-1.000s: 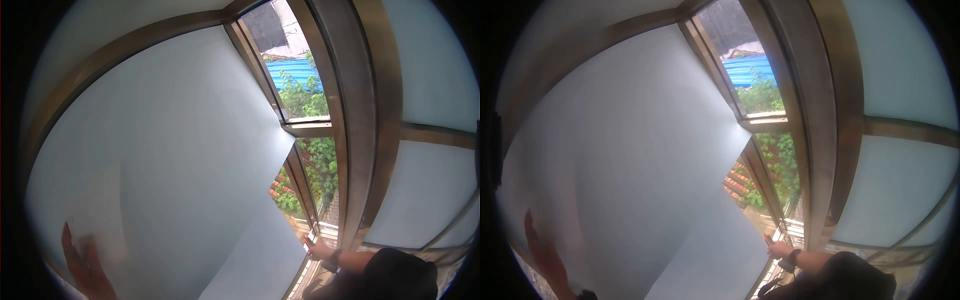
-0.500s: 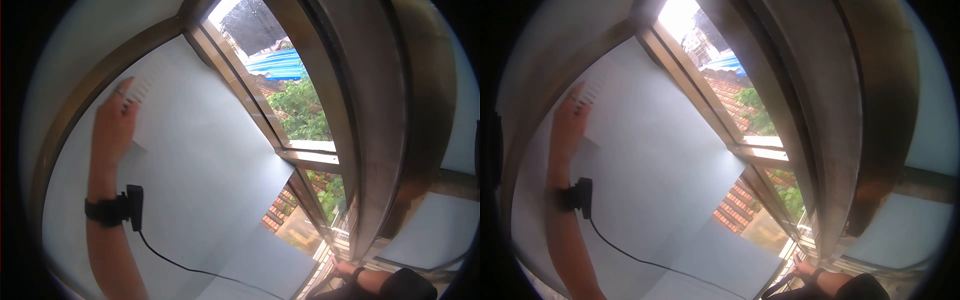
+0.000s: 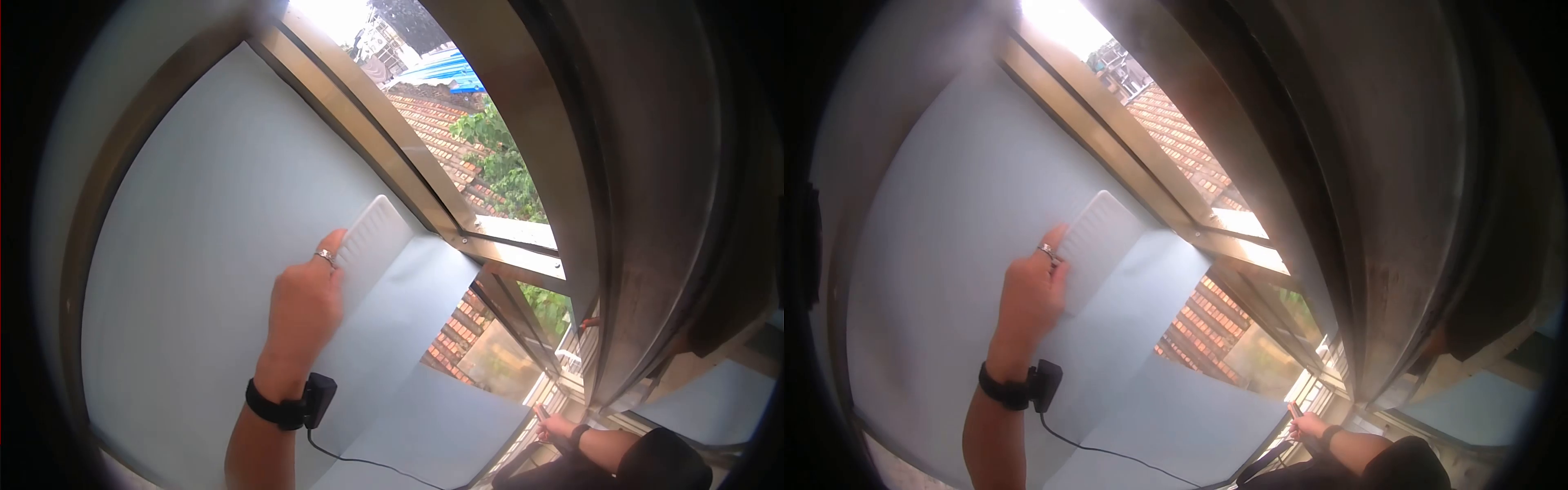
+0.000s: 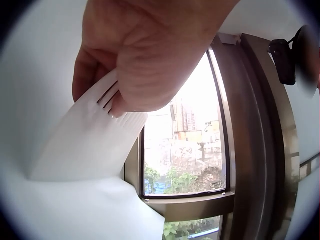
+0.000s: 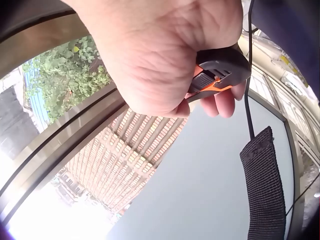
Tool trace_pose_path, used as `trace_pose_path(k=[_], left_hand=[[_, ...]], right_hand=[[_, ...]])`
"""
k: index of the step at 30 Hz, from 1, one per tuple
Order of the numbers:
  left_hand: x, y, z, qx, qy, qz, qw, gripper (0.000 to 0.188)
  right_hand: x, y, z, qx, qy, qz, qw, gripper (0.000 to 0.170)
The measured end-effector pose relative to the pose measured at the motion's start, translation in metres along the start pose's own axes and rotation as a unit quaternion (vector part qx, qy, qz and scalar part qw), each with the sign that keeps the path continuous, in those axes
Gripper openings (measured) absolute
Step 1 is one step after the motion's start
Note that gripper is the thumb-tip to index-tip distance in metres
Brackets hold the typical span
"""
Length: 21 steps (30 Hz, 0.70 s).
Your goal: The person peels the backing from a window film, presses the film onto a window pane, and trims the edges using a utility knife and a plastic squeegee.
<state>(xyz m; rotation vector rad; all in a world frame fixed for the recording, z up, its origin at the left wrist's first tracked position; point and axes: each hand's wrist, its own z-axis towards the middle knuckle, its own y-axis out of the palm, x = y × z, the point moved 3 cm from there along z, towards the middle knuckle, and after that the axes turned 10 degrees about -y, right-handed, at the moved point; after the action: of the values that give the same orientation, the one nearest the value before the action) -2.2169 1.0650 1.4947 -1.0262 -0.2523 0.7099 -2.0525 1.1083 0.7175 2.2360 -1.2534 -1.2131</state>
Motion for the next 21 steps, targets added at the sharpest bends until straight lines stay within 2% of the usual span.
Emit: trace_pose_path(k=[4, 6, 7, 11, 14, 15, 16, 18, 20, 21], left_hand=[[0.001, 0.022, -0.009, -0.023, 0.006, -0.003, 1.000, 0.047], [0.000, 0.034, -0.012, -0.024, 0.011, -0.007, 1.000, 0.047], [-0.001, 0.038, -0.015, -0.009, 0.023, -0.023, 0.999, 0.047], [-0.004, 0.046, -0.029, 0.009, 0.037, -0.040, 0.998, 0.045], [-0.003, 0.043, -0.032, 0.008, 0.037, -0.013, 0.999, 0.043], [-0.005, 0.037, -0.030, 0.010, 0.035, -0.015, 0.999, 0.043], [-0.011, 0.024, -0.027, 0.022, 0.018, -0.028, 0.999, 0.043], [-0.020, 0.014, -0.021, 0.026, 0.005, -0.042, 0.999, 0.043], [-0.024, 0.012, -0.016, 0.030, -0.009, -0.118, 0.993, 0.040], [-0.021, 0.016, -0.015, 0.014, -0.015, -0.115, 0.993, 0.041]], right_hand=[[0.007, 0.005, -0.008, 0.023, 0.005, -0.033, 0.999, 0.019], [-0.010, 0.013, -0.029, 0.002, 0.008, -0.148, 0.989, 0.019], [0.004, 0.004, -0.018, 0.004, 0.017, -0.079, 0.997, 0.019], [0.038, -0.018, 0.015, 0.003, 0.012, -0.075, 0.997, 0.019], [0.012, 0.000, -0.010, 0.018, 0.017, -0.073, 0.997, 0.018], [-0.028, 0.032, -0.056, 0.036, 0.001, -0.054, 0.998, 0.020], [-0.032, 0.028, -0.052, 0.037, -0.002, -0.056, 0.998, 0.020], [-0.030, 0.027, -0.045, -0.004, -0.021, -0.171, 0.985, 0.020], [-0.029, 0.025, -0.049, 0.003, -0.019, -0.163, 0.986, 0.019], [-0.032, 0.026, -0.051, 0.007, -0.021, -0.160, 0.987, 0.018]])
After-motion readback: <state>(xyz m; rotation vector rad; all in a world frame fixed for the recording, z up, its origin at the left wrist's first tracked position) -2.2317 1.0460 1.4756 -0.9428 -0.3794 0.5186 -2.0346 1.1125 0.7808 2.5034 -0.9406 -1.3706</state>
